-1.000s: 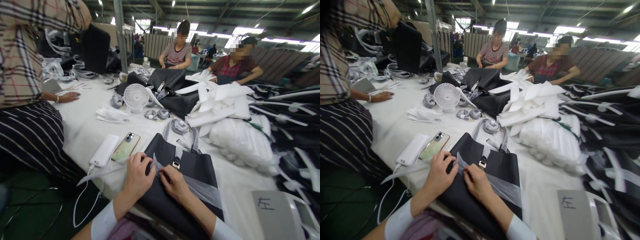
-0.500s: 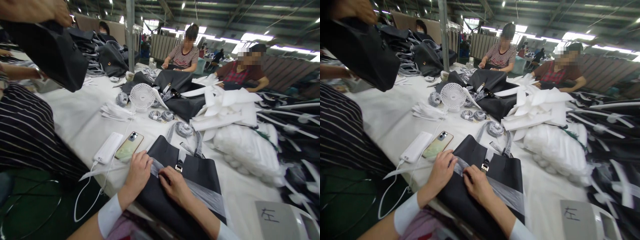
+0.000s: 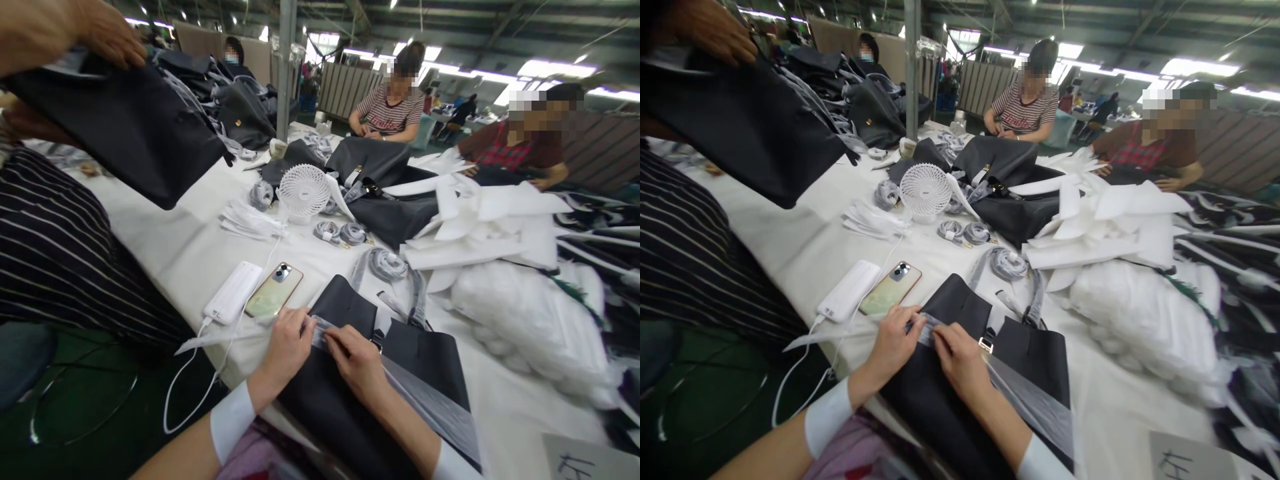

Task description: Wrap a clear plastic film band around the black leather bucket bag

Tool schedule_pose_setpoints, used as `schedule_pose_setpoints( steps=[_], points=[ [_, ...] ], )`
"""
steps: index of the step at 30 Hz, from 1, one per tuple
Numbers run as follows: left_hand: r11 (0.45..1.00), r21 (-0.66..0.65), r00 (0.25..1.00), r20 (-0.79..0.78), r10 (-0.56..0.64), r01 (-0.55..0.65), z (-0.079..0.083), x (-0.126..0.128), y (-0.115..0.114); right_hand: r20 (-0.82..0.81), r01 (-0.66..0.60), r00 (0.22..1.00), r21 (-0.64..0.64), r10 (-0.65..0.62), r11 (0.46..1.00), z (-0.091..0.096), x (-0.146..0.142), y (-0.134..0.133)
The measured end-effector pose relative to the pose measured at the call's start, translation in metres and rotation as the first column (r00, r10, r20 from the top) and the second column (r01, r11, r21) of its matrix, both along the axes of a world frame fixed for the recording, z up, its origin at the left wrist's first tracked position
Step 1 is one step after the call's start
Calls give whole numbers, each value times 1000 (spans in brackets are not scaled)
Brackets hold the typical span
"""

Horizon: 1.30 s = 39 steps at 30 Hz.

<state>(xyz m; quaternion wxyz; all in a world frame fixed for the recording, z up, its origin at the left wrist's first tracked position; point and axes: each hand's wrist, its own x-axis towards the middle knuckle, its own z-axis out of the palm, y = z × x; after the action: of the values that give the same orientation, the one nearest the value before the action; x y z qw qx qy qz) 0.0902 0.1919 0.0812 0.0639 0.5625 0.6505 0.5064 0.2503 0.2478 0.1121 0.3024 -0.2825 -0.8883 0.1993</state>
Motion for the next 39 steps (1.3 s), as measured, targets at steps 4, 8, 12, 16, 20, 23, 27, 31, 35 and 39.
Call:
schedule_pose_setpoints(
  steps=[4,8,12,16,20,23,27,31,35,39],
  points=[
    [1000,1,999,32,-2,2,3,-3,0,225,-199,963,233,147,952,14,-5,6],
    [999,36,992,129,-15,10,4,-5,-4,177,-193,970,148,166,970,8,-12,11],
    [999,37,975,221,0,-9,2,-4,-3,119,-185,979,149,168,971,-9,-15,7],
    [999,40,962,271,-9,-2,3,-4,-2,123,-170,982,241,144,955,-18,-18,5],
    [994,8,869,485,95,-113,2,-16,-27,122,-143,986,240,116,960,-18,-19,7],
    [983,-125,473,863,175,-134,-3,-28,-53,95,-140,988,244,120,960,-16,-20,6],
    [997,-74,-167,983,72,-5,-3,-35,-62,70,-139,990,265,124,954,-15,-22,5],
    [995,-76,-327,943,52,-62,5,-32,-55,64,-145,989,286,132,947,-15,-22,6],
    [989,-119,-377,923,78,-88,8,-31,-60,56,-153,988,326,142,933,-16,-23,8],
    [971,-189,-359,925,127,-144,3,-33,-60,43,-149,989,331,143,932,-16,-24,8]
  ],
)
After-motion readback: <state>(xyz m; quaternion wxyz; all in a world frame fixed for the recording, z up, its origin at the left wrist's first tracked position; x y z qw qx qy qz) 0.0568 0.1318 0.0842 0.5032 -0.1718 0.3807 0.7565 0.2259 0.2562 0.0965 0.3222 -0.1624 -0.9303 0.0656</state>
